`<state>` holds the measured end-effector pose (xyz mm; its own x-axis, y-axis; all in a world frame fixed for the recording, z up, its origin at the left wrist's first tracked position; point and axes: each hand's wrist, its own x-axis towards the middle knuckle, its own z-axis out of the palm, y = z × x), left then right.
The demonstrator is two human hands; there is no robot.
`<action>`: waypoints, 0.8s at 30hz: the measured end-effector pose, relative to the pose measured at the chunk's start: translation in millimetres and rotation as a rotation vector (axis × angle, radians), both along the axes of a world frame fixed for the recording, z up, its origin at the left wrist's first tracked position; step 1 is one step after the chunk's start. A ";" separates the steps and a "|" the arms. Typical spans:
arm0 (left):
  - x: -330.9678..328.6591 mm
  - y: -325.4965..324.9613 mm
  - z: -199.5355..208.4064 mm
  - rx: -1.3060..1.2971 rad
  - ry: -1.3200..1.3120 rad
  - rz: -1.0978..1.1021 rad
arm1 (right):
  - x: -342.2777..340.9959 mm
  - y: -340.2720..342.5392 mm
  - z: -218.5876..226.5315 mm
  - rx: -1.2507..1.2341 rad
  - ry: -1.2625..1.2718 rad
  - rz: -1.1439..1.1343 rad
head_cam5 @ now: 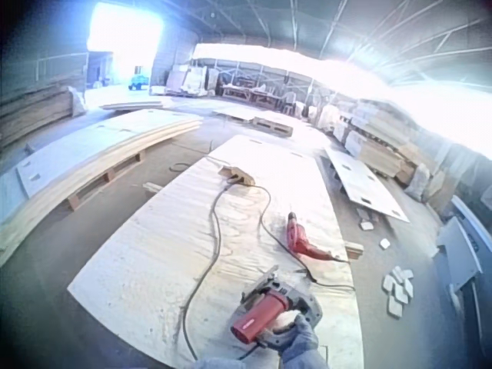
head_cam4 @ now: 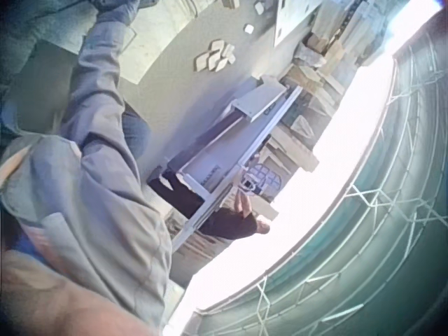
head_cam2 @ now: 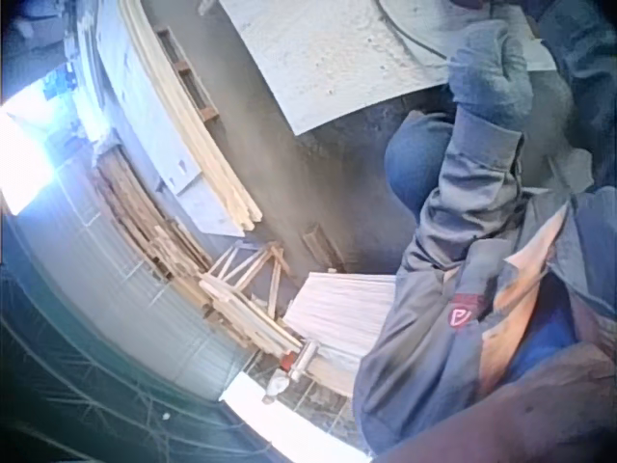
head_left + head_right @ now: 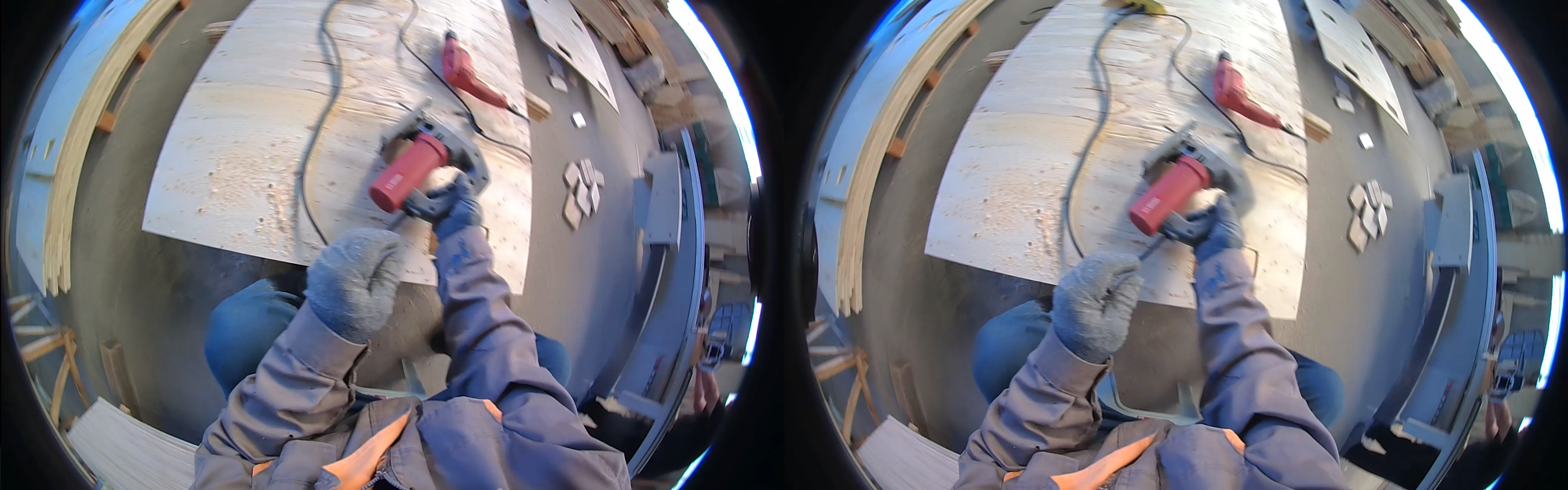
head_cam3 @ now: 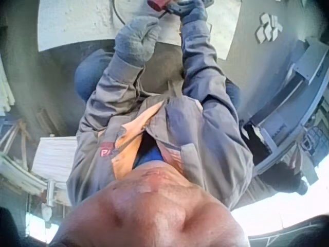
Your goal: The person uses a jigsaw to cut a rectangular hole in a large sheet of plywood. They guide the tool along a marked line, remove the cut piece, and then brush away sawdust from the surface.
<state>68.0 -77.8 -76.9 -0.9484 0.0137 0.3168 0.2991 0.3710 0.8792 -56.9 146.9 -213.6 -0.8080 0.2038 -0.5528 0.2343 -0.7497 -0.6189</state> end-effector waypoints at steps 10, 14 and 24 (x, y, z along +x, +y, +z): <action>-0.9 31.3 -0.9 -0.047 -0.092 -0.080 | -37.3 -71.4 -18.6 0.047 -0.094 -0.001; 0.6 25.5 -8.6 -0.086 -0.111 -0.068 | -26.3 -66.1 23.1 0.615 -0.198 0.491; 5.7 12.1 -12.4 -0.001 -0.154 -0.031 | 161.1 138.2 95.6 0.584 -0.104 0.236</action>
